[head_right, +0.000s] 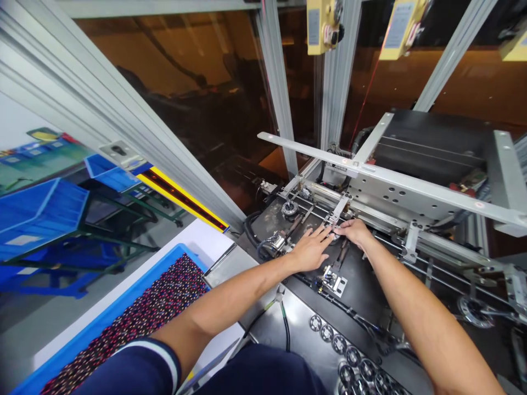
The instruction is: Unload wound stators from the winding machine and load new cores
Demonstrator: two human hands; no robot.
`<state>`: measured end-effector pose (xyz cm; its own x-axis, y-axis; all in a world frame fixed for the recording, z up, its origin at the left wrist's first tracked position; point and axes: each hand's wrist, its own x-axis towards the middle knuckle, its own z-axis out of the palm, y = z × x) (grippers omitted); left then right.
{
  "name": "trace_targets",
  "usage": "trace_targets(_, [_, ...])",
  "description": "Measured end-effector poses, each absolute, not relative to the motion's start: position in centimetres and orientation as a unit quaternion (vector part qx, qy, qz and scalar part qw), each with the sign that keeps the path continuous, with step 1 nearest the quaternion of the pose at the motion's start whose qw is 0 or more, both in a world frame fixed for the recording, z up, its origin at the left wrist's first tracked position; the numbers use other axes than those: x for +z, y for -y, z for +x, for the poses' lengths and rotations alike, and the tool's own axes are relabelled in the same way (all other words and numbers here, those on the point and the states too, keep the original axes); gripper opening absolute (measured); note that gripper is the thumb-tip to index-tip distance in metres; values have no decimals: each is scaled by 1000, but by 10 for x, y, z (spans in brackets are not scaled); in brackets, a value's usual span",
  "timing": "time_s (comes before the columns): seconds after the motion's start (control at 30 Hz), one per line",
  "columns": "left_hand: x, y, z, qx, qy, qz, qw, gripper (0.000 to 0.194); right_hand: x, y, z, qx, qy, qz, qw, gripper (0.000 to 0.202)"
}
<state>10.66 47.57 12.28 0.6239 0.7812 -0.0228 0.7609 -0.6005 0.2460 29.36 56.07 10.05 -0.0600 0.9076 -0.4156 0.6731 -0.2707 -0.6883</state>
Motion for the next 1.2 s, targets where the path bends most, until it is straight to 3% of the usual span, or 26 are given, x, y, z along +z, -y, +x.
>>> trace_targets(0.13, [123,-475,106,32,-434,893,114,72,143,-518,308,373,670,-625,146,34])
trace_targets(0.33, [125,-478,104,35,-424,896,129,74,193,-421,430,254,715,-635,145,31])
trace_targets(0.47, [133,-476,104,52,-428,893,129,67,163,-404,476,185,718,-655,145,28])
trace_targets(0.63, [162,-451,110,108,-454,877,114,58,115,-410,466,184,759,-604,156,27])
trace_targets(0.83, [194,-406,145,156,-416,891,97,47,101,-432,475,218,698,-669,130,25])
trace_targets(1.0, [174,-387,206,117,-379,915,73,49,97,-466,469,288,624,-722,83,30])
trace_targets(1.2, [130,-391,252,52,-390,916,78,60,102,-485,465,307,553,-761,147,31])
